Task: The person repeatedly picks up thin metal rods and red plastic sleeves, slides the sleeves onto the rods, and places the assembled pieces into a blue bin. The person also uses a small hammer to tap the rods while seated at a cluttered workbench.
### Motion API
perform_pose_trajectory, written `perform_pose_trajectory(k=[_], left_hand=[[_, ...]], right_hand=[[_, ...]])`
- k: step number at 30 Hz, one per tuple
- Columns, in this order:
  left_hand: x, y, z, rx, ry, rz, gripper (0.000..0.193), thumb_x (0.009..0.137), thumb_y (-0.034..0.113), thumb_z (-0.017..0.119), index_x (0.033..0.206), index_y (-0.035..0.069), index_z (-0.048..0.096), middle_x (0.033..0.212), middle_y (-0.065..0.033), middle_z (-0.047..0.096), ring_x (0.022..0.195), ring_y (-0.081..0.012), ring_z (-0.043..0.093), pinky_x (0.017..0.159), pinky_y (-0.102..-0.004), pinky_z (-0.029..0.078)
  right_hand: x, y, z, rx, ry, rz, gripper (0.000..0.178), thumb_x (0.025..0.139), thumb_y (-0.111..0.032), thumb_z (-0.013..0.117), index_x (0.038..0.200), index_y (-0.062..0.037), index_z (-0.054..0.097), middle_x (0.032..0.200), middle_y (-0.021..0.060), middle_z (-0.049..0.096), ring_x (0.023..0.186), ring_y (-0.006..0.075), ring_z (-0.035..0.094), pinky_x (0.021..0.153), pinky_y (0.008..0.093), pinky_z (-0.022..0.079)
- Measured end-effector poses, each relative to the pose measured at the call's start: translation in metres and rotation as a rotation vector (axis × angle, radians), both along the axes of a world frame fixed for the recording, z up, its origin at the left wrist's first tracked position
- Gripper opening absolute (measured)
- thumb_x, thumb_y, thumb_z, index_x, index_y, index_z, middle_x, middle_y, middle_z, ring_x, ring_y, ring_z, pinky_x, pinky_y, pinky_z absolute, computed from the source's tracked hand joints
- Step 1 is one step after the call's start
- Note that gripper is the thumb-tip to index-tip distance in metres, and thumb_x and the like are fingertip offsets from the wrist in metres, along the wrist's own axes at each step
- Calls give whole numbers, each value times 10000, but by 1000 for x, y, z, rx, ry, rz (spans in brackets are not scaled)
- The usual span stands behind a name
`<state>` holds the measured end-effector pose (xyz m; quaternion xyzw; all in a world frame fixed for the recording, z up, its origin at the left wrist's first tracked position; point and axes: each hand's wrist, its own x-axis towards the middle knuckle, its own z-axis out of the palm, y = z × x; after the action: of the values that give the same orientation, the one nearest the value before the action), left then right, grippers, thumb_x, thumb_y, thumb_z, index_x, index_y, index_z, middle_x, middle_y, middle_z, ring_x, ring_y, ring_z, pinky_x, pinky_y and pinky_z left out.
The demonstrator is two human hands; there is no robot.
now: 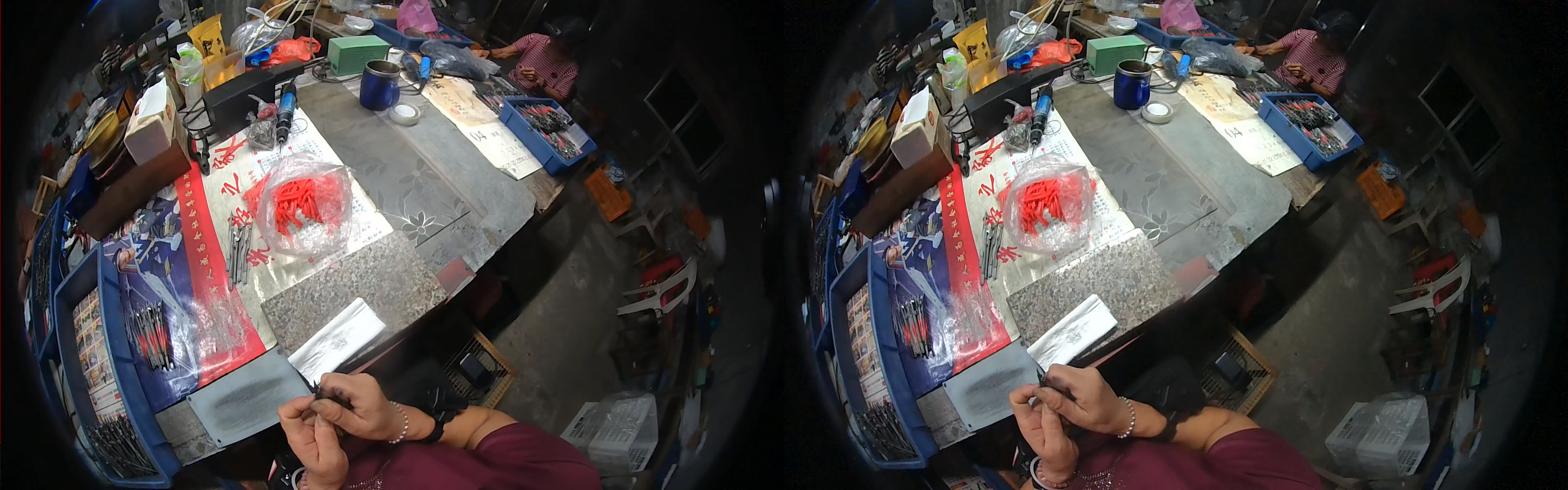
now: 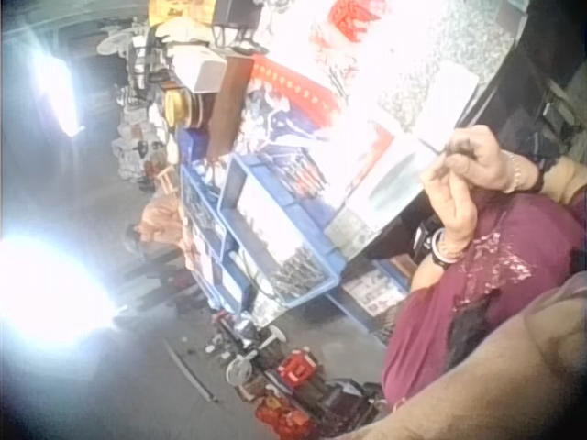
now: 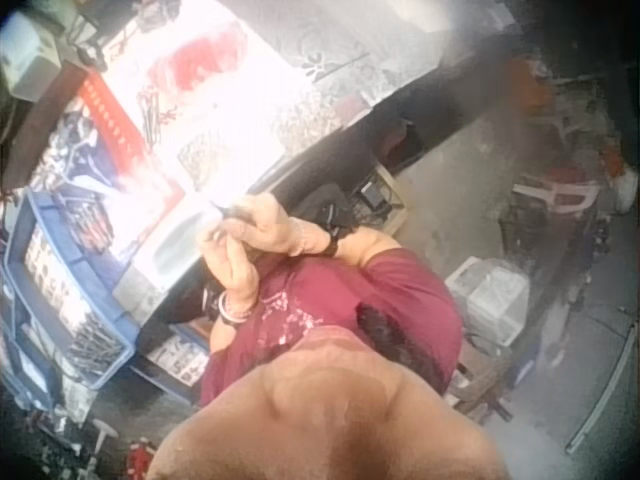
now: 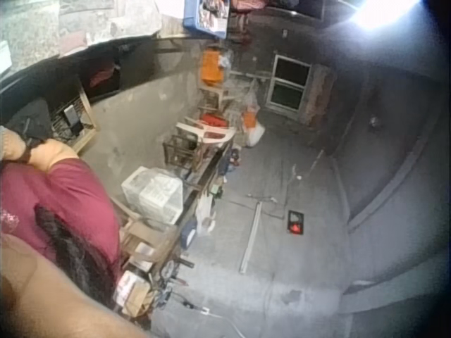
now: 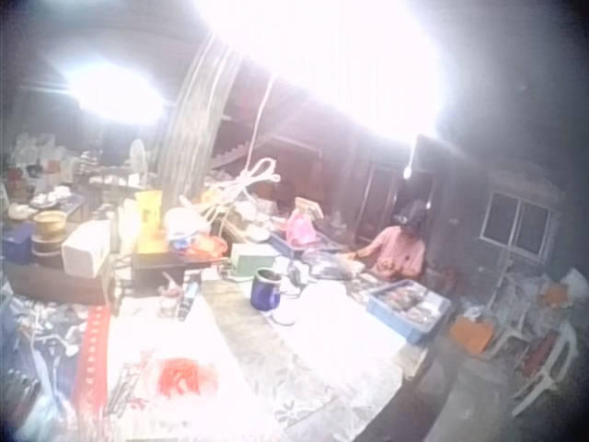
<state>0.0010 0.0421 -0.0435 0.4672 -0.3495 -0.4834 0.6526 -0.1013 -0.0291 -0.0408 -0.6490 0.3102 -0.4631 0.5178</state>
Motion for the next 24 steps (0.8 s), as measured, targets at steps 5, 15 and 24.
perform_pose_trajectory(k=[5,15,24], left_hand=[[2,1,5,-42,-81,93,261,961,53,454,1210,16,385,911,-38,541,830,-84,508,768,-203,398],[-2,-5,2,8,94,43,237,966,85,483,1177,15,401,812,-9,523,660,-42,454,590,-175,348],[-2,-3,4,9,83,29,245,970,75,465,1197,11,400,891,-61,573,750,-74,527,662,-190,409]], right_hand=[[-2,-6,5,8,-4,102,261,903,-182,666,760,-20,520,618,100,468,475,240,496,441,298,356],[3,-1,1,40,19,-23,249,957,-222,596,833,-15,535,620,84,514,512,207,536,477,306,413],[6,2,0,-89,-104,-161,248,892,-101,674,1079,8,554,788,78,620,631,132,611,549,255,483]])
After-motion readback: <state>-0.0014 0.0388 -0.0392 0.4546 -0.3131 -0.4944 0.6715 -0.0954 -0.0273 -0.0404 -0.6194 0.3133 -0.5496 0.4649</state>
